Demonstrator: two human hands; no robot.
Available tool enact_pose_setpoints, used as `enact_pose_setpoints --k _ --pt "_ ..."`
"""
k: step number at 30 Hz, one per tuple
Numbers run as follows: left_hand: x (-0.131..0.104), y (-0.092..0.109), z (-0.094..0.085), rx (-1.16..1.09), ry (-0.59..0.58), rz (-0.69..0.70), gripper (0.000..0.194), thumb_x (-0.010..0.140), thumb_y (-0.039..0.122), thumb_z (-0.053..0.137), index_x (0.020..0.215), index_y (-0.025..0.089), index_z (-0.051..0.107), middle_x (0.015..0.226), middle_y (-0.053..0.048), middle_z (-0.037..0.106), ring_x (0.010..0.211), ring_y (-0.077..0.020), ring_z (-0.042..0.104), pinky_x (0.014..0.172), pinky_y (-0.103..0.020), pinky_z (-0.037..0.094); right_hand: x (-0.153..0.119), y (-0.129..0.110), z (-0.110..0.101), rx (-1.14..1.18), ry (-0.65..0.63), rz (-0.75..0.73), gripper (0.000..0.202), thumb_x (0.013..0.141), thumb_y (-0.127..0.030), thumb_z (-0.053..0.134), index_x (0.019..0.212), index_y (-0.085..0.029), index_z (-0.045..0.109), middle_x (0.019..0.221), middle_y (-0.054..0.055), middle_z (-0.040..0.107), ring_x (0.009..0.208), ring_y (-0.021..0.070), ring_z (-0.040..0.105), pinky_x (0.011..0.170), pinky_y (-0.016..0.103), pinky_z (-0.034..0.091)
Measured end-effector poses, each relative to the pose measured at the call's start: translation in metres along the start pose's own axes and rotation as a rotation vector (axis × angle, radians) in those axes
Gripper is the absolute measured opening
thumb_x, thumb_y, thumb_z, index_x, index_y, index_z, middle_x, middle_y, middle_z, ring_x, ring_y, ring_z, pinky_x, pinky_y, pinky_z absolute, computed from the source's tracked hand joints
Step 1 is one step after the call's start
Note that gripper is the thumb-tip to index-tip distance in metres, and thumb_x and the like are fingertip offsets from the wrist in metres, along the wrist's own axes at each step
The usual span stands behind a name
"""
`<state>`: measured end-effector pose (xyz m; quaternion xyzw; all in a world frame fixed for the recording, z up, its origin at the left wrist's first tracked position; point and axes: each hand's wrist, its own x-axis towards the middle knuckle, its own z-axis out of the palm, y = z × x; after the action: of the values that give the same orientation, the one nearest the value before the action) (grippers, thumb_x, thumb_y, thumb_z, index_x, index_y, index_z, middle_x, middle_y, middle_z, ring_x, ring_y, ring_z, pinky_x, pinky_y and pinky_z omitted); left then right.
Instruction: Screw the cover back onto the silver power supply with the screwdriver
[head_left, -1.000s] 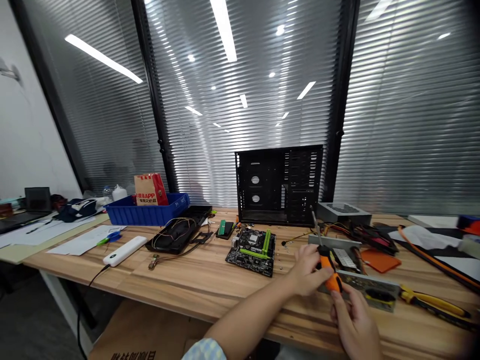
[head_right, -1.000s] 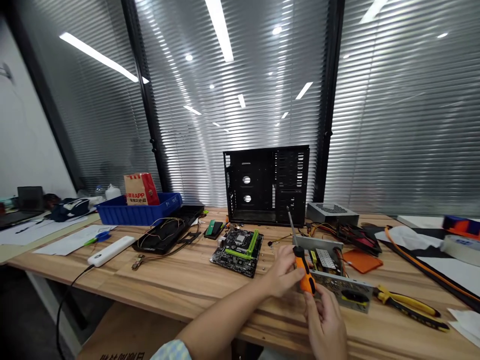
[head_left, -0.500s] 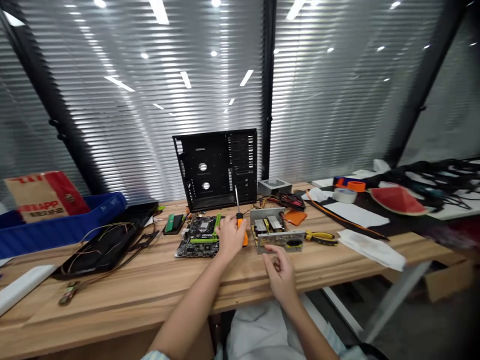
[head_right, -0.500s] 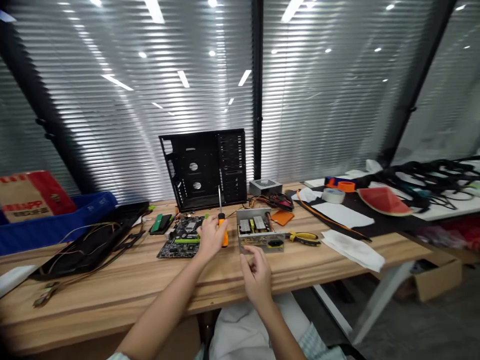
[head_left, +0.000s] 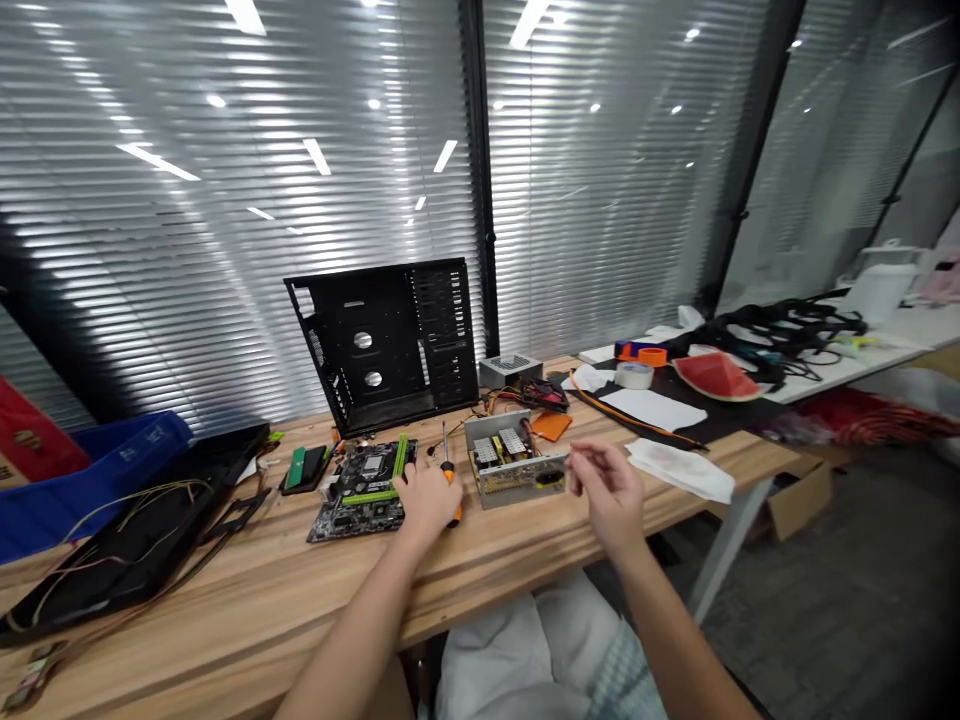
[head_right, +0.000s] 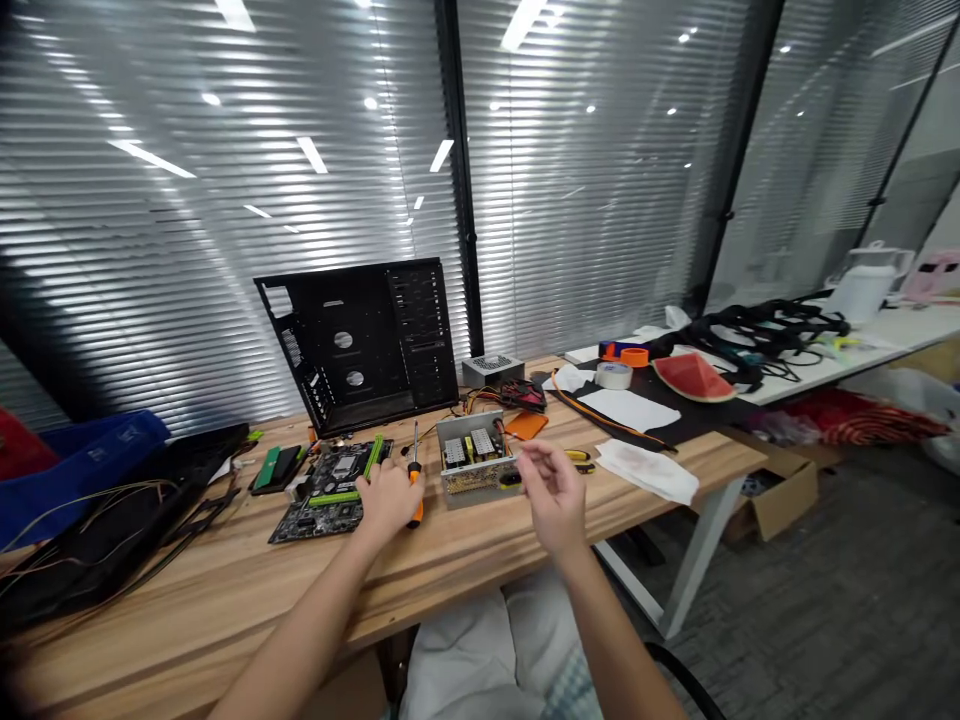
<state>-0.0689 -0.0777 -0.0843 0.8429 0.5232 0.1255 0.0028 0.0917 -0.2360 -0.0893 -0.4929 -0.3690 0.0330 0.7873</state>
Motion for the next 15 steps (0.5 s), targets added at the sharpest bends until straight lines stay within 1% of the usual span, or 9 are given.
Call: enact_pose_setpoints --k 2,5,7,10,13,15 --pt "0.0 0.001 0.003 0.022 -0.022 -0.002 0.053 0.089 0.041 0.036 0.111 0.007 0.07 0.126 -0.023 0.061 0.117 -0.037 0.049 0.094 -0.052 0.033 0.035 -0.001 0.0 -0.074 -0.071 -0.036 0.028 0.083 -0.044 0.065 0.096 -0.019 0.062 0.074 0.001 0.062 0.055 0.0105 0.051 0.051 0.024 0.041" --pt "-0.001 0.003 0.005 0.039 -0.061 -0.007 0.054 0.089 0.043 0.037 0.107 0.007 0.072 0.126 -0.023 0.059 0.117 -0.037 0.048 0.095 -0.052 0.033 0.096 0.012 0.009 -0.315 -0.225 -0.117 0.026 0.084 -0.044 0.061 0.088 -0.019 0.064 0.076 0.003 0.065 0.065 0.0143 0.057 0.058 0.026 0.043" --pt "-0.001 0.005 0.005 0.044 -0.077 -0.019 0.054 0.09 0.044 0.036 0.107 0.008 0.073 0.127 -0.023 0.058 0.117 -0.037 0.048 0.095 -0.051 0.033 0.138 0.027 0.019 -0.505 -0.31 -0.164 0.025 0.085 -0.043 0.057 0.083 -0.019 0.065 0.074 0.003 0.066 0.065 0.0157 0.057 0.062 0.028 0.043" --pt "-0.002 0.006 0.007 0.05 -0.088 -0.037 0.056 0.092 0.043 0.032 0.106 0.007 0.073 0.126 -0.023 0.058 0.117 -0.0366 0.048 0.095 -0.051 0.034 0.196 0.054 0.034 -0.761 -0.448 -0.154 0.024 0.087 -0.04 0.054 0.082 -0.019 0.066 0.076 0.004 0.069 0.071 0.018 0.06 0.068 0.029 0.043" --pt "-0.001 0.006 0.009 0.055 -0.109 -0.053 0.057 0.092 0.043 0.031 0.104 0.007 0.074 0.131 -0.024 0.055 0.118 -0.0366 0.048 0.096 -0.051 0.033 0.241 0.08 0.05 -1.014 -0.503 -0.135 0.026 0.089 -0.039 0.052 0.086 -0.019 0.067 0.09 0.007 0.072 0.084 0.0208 0.063 0.076 0.03 0.043" --pt "-0.001 0.007 0.01 0.05 -0.133 -0.071 0.056 0.093 0.043 0.031 0.101 0.008 0.074 0.131 -0.023 0.055 0.119 -0.0363 0.048 0.097 -0.052 0.033 0.262 0.097 0.06 -1.182 -0.522 -0.103 0.034 0.091 -0.046 0.05 0.091 -0.018 0.069 0.102 0.011 0.07 0.099 0.0252 0.061 0.086 0.033 0.042"
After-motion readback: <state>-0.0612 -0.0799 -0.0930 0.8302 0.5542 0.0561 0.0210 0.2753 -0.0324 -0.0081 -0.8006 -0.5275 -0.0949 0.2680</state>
